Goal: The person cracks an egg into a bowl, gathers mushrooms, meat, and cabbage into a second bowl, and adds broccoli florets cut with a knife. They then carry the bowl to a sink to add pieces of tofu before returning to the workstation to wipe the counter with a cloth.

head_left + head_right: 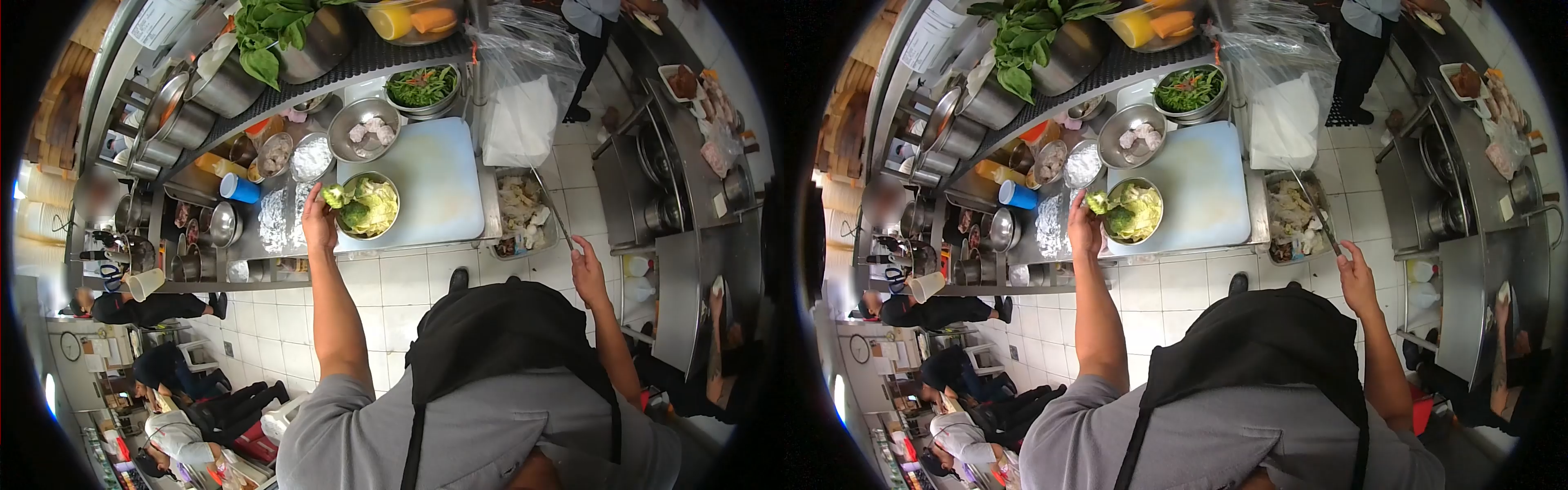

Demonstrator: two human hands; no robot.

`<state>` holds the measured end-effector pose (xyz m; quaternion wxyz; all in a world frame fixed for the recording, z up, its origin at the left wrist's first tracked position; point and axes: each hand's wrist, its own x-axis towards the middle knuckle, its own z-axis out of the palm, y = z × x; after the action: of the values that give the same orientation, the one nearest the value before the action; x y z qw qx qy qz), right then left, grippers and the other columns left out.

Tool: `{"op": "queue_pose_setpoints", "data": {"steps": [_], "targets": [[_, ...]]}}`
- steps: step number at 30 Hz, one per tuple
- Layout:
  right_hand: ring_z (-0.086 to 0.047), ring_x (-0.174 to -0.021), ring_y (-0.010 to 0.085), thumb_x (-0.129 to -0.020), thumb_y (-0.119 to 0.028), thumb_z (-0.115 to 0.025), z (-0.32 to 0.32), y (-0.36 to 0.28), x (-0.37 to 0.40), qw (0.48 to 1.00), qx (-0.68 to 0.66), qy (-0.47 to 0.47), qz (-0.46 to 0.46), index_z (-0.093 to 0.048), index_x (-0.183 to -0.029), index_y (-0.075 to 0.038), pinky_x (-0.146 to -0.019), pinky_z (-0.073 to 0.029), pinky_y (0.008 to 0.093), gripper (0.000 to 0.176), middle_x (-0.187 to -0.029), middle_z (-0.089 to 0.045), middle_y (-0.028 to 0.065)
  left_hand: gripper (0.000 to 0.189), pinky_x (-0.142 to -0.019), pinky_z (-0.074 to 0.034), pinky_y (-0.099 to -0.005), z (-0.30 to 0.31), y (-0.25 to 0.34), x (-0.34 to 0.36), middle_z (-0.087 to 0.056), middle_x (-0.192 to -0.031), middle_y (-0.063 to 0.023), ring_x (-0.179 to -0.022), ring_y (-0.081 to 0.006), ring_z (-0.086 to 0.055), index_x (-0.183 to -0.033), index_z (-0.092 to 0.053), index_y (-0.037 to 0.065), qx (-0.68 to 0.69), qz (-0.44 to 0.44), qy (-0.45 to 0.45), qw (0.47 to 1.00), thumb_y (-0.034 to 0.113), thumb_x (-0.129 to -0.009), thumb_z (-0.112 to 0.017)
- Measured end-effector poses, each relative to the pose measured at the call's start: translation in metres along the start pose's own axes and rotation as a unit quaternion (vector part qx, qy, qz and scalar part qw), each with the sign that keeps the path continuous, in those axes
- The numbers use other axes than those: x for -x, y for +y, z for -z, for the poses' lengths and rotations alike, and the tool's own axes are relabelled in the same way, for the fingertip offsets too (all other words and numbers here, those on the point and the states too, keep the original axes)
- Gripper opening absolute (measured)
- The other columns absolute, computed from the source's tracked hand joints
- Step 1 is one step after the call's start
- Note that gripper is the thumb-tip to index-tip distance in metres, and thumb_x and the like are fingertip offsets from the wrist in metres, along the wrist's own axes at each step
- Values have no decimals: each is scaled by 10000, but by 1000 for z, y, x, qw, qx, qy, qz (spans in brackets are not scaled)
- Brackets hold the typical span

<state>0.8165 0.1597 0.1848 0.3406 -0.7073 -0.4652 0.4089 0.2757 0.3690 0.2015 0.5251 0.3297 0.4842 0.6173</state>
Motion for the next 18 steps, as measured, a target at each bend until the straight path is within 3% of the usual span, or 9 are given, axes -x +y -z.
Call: {"op": "queue_pose_setpoints", "data": {"steps": [3, 8, 11, 15, 18], "targets": [[-449, -574, 99, -1003, -368, -507, -2, -3, -1, 1000, -1, -3, -3, -469, -1361, -77, -556, -386, 278, 463, -624, -472, 4, 439, -821, -574, -413, -3, 4, 8, -615, -1165, -151, -986, -232, -644, -1389, -426, 9, 117, 11, -13, 993, 68, -954, -407], [-443, -581, 102, -995, -326, -532, -7, -12, -9, 999, -9, -11, 41, -467, -1365, -90, -563, -384, 281, 443, -628, -466, 8, 402, -848, -578, -373, -65, 4, 41, -600, -1222, -145, -1039, -259, -642, -1357, -470, 25, 264, 105, -134, 949, 157, -978, -458], [-463, -592, 126, -982, -317, -556, -11, -47, -14, 997, 10, -20, 75, -464, -1370, -104, -572, -394, 297, 452, -637, -482, 29, 355, -886, -568, -386, -119, -3, 65, -618, -1177, -121, -1031, -234, -650, -1303, -494, 37, 193, 110, -199, 954, 130, -960, -515], [-562, -628, 212, -956, -361, -590, -13, -115, -11, 989, 40, -32, 135, -461, -1380, -120, -609, -453, 344, 505, -693, -571, 94, 384, -788, -487, -247, -190, -16, 103, -637, -1110, -53, -905, -119, -597, -1235, -538, 34, 100, 68, -227, 967, -51, -868, -609], [-627, -672, 286, -948, -390, -591, -18, -144, -9, 973, 25, -26, 230, -450, -1401, -122, -631, -487, 376, 545, -755, -616, 138, 378, -799, -479, -222, -237, -20, 130, -640, -1114, -45, -922, -105, -593, -1210, -549, 9, 18, 9, -251, 968, -80, -849, -615]]}}
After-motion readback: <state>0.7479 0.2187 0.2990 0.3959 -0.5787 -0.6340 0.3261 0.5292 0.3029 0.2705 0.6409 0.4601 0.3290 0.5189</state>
